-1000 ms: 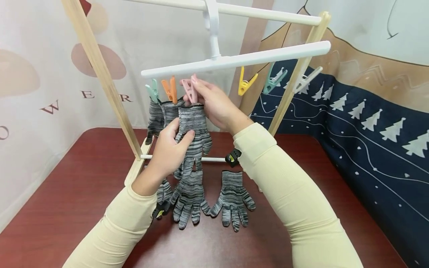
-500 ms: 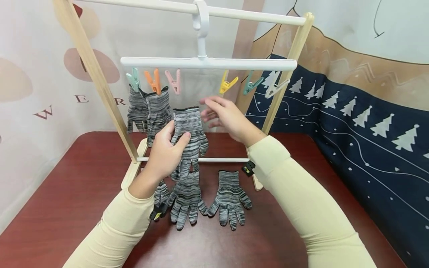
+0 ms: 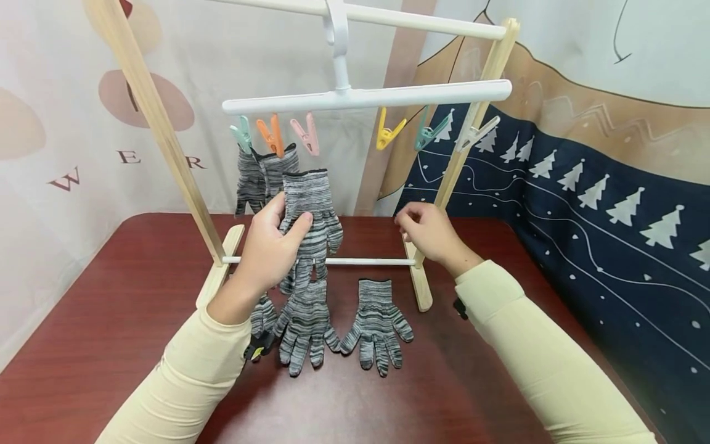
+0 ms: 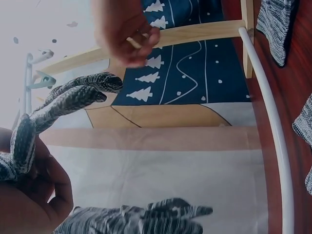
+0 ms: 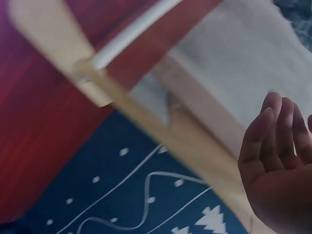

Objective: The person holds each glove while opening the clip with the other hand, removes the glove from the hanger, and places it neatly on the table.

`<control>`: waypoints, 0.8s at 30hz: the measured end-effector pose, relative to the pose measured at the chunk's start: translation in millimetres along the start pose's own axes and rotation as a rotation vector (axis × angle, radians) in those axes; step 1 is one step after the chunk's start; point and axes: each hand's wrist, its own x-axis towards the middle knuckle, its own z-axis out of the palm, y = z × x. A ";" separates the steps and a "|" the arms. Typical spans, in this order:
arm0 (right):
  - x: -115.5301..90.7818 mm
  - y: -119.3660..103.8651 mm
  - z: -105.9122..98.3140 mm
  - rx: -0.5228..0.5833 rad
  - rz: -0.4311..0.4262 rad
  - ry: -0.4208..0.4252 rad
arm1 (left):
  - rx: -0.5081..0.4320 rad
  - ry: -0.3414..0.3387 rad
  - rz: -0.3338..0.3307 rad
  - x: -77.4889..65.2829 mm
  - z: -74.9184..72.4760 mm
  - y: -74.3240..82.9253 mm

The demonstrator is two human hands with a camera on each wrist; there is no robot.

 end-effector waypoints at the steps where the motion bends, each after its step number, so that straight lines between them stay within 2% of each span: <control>1: -2.6 5.0 0.4 -0.033 0.004 -0.005 | -0.004 0.005 0.012 0.4 0.0 -0.1; 6: -14.9 33.1 5.3 -0.135 0.073 -0.061 | -0.024 0.033 0.079 1.7 -0.8 0.7; 12: -22.8 66.1 17.9 -0.191 0.297 -0.167 | -0.035 0.030 0.068 -0.8 -2.3 -1.9; 15: -20.7 79.3 22.5 -0.248 0.394 -0.177 | -0.032 0.020 0.051 -0.6 -1.8 -1.7; 17: -16.8 85.6 24.9 -0.297 0.412 -0.146 | -0.022 0.010 0.027 0.1 -1.2 -1.6; 20: -9.0 90.4 29.1 -0.355 0.391 -0.084 | -0.008 -0.005 -0.010 1.6 -0.2 -2.2; 24: 0.2 91.6 36.3 -0.341 0.368 -0.074 | 0.005 -0.014 -0.035 2.4 0.5 -4.3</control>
